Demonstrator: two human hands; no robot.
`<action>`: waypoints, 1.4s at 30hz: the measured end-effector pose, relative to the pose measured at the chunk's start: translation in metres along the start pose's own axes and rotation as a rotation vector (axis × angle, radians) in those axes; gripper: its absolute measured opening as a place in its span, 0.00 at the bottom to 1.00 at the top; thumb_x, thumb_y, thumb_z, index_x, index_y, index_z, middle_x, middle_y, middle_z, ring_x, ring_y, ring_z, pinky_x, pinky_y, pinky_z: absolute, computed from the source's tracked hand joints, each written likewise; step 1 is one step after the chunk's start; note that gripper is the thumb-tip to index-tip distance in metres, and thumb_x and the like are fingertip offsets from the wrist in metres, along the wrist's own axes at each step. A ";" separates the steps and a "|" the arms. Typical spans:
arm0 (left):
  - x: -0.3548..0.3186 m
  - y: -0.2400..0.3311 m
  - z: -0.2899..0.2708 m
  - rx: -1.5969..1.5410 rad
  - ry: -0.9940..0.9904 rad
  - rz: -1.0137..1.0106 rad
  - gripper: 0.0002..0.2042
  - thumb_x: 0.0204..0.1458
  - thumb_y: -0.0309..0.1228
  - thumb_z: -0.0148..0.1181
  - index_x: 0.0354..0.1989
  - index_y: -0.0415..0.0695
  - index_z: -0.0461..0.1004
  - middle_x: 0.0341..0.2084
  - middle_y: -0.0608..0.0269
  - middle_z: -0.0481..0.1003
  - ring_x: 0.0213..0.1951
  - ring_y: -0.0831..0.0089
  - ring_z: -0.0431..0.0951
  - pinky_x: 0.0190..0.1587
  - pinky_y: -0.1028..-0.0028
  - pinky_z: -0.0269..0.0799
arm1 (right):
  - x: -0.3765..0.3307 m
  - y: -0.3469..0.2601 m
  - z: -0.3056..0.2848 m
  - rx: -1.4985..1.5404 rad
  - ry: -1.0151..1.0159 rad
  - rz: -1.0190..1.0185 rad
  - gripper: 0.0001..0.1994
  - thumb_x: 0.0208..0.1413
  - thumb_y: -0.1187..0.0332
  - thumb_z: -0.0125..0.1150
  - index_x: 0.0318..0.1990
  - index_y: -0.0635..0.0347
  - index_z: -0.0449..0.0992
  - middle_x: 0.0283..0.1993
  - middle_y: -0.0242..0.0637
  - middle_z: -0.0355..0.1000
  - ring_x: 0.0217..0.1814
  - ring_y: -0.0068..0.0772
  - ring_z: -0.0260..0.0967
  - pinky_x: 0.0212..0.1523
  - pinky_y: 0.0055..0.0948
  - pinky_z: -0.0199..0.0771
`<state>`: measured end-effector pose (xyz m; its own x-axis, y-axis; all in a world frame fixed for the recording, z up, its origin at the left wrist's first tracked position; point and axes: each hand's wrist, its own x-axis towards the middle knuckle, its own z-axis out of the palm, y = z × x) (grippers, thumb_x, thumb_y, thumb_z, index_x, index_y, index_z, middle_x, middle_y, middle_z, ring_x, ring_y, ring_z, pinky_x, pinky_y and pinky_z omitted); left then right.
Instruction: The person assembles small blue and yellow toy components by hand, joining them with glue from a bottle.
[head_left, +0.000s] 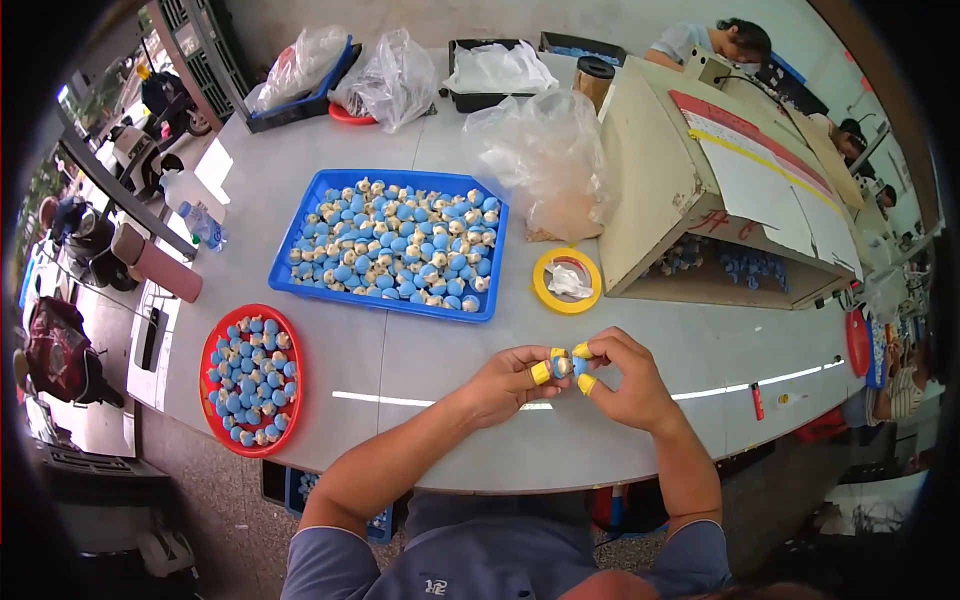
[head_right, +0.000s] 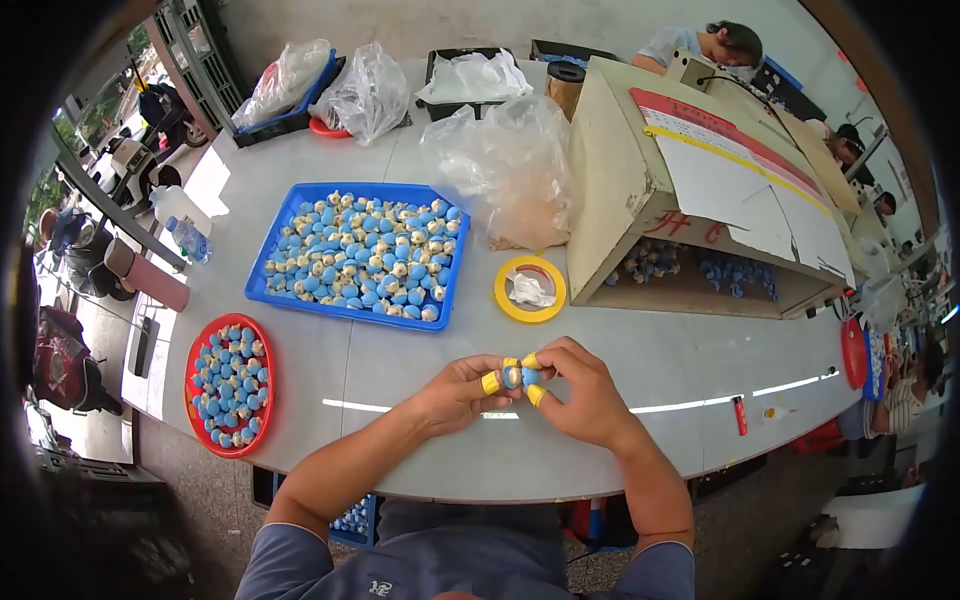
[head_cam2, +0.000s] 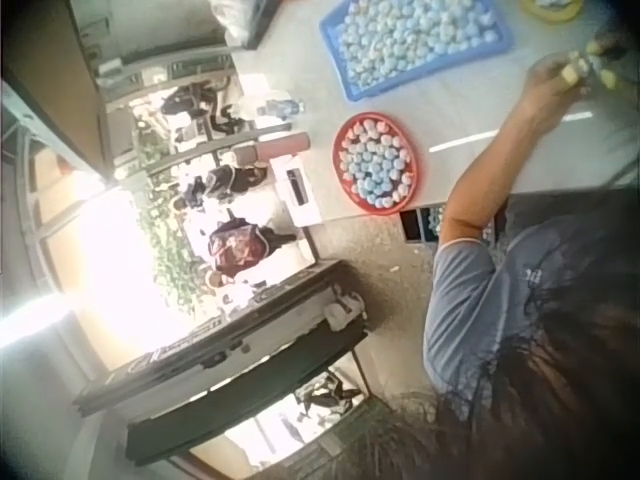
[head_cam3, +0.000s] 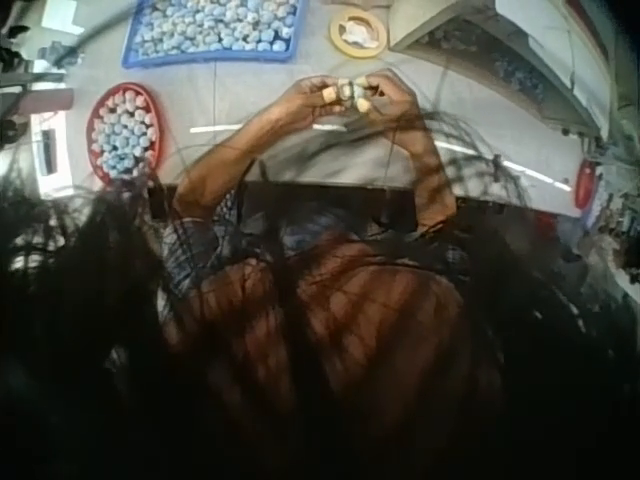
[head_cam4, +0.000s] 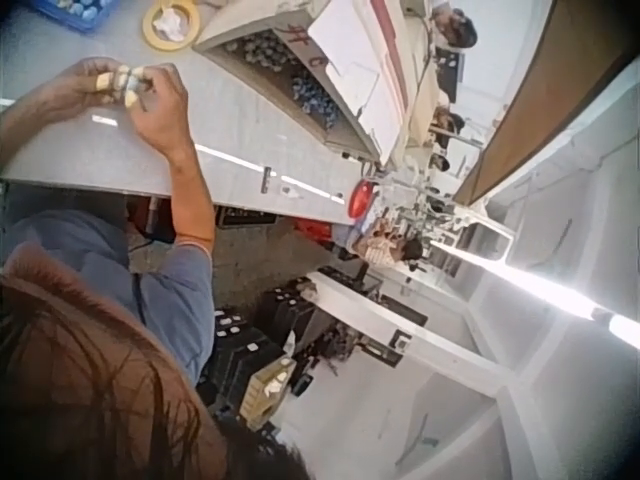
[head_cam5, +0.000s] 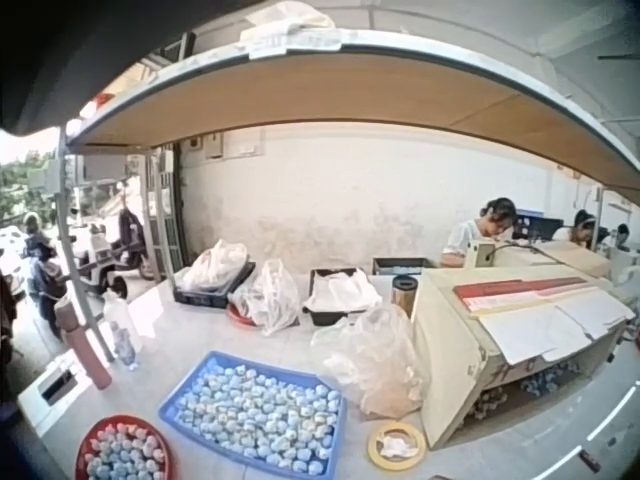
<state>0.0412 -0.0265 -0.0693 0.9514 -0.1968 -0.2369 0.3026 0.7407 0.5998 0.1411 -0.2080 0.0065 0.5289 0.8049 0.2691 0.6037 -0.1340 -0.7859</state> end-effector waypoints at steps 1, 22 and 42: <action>-0.001 0.000 0.000 0.005 -0.005 0.005 0.15 0.58 0.30 0.57 0.51 0.39 0.69 0.43 0.60 0.74 0.45 0.72 0.76 0.47 0.76 0.75 | 0.001 -0.001 0.001 -0.011 -0.011 -0.004 0.15 0.40 0.81 0.62 0.39 0.65 0.70 0.38 0.39 0.68 0.35 0.32 0.68 0.37 0.28 0.71; 0.000 -0.005 -0.003 0.025 -0.035 0.039 0.14 0.58 0.32 0.57 0.50 0.40 0.72 0.44 0.59 0.74 0.43 0.73 0.75 0.48 0.76 0.74 | 0.005 -0.007 0.009 -0.087 -0.076 -0.033 0.16 0.40 0.83 0.61 0.40 0.64 0.71 0.38 0.40 0.68 0.36 0.37 0.69 0.38 0.30 0.72; 0.002 -0.009 -0.006 -0.050 -0.010 0.077 0.12 0.58 0.31 0.57 0.48 0.39 0.73 0.40 0.60 0.76 0.39 0.75 0.76 0.45 0.75 0.76 | 0.000 0.007 0.025 -0.144 0.089 -0.110 0.15 0.38 0.81 0.66 0.36 0.64 0.71 0.37 0.42 0.69 0.37 0.44 0.70 0.37 0.34 0.72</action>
<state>0.0396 -0.0296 -0.0801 0.9722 -0.1445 -0.1840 0.2259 0.7847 0.5772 0.1303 -0.1948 -0.0128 0.5022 0.7658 0.4017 0.7360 -0.1347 -0.6634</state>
